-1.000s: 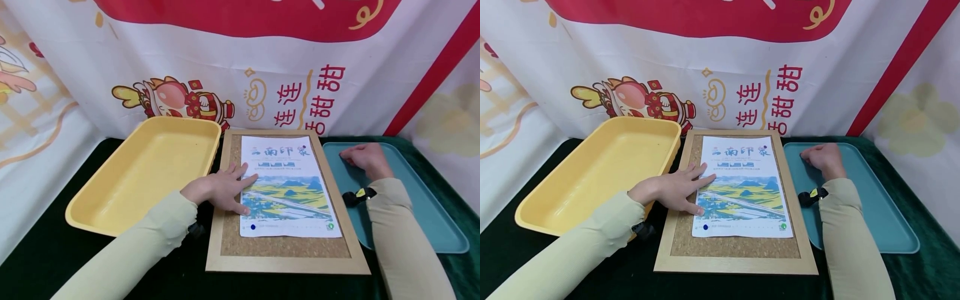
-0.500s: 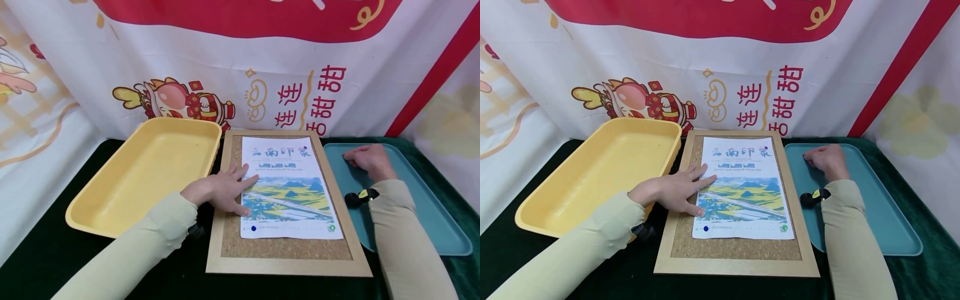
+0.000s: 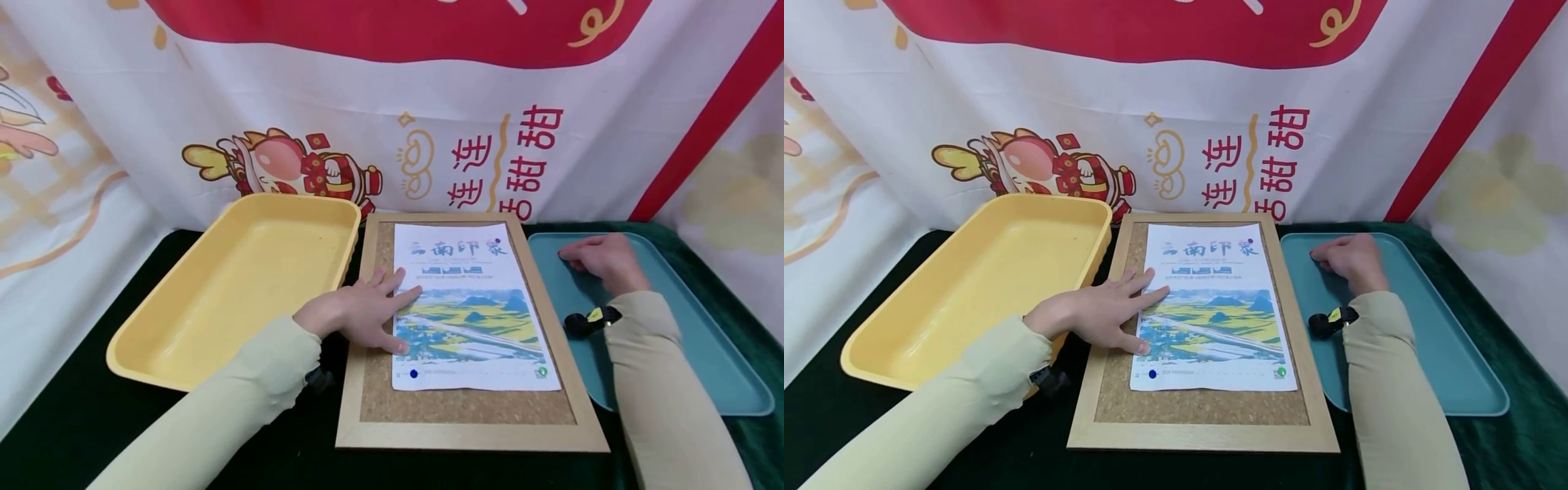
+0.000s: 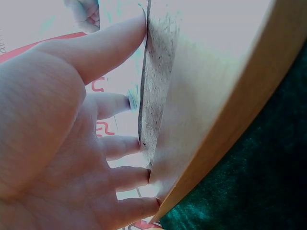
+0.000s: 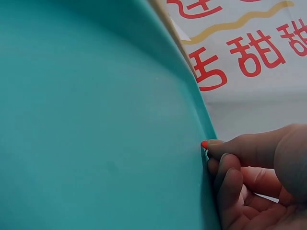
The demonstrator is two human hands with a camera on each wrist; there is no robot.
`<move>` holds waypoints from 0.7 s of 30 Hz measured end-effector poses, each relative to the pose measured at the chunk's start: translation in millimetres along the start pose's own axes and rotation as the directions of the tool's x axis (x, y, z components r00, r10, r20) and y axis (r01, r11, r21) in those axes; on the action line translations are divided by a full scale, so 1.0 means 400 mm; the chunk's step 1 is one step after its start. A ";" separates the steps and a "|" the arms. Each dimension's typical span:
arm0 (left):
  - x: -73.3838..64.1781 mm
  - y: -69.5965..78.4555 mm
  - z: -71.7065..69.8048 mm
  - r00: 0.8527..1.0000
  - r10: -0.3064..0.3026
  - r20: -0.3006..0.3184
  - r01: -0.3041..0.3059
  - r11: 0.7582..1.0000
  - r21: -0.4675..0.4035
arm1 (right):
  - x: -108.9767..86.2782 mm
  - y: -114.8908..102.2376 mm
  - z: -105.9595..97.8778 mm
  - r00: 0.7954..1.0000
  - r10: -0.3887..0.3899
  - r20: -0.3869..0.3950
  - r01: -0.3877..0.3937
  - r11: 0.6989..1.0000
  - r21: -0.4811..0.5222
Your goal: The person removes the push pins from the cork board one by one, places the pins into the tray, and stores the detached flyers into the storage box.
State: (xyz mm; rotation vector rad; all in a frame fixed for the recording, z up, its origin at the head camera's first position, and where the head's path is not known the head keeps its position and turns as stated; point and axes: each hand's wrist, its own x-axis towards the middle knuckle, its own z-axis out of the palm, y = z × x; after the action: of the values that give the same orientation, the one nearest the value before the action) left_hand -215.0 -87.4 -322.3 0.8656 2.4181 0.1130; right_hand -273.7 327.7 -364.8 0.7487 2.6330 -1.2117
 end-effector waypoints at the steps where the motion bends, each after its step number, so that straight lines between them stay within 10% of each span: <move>1: 0.002 0.001 0.000 1.000 0.001 0.002 -0.001 1.000 0.003 | -0.001 0.002 -0.001 1.000 0.002 -0.003 -0.002 1.000 0.003; 21: 0.003 0.003 0.001 1.000 0.004 0.000 -0.004 1.000 0.012 | -0.015 -0.012 -0.014 1.000 0.007 0.012 -0.009 0.996 0.091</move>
State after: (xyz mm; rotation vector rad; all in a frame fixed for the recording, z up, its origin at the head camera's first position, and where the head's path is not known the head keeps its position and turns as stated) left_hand -214.9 -85.6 -323.1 0.8757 2.4191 0.1004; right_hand -270.5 327.2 -356.0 0.7636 2.5777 -1.3381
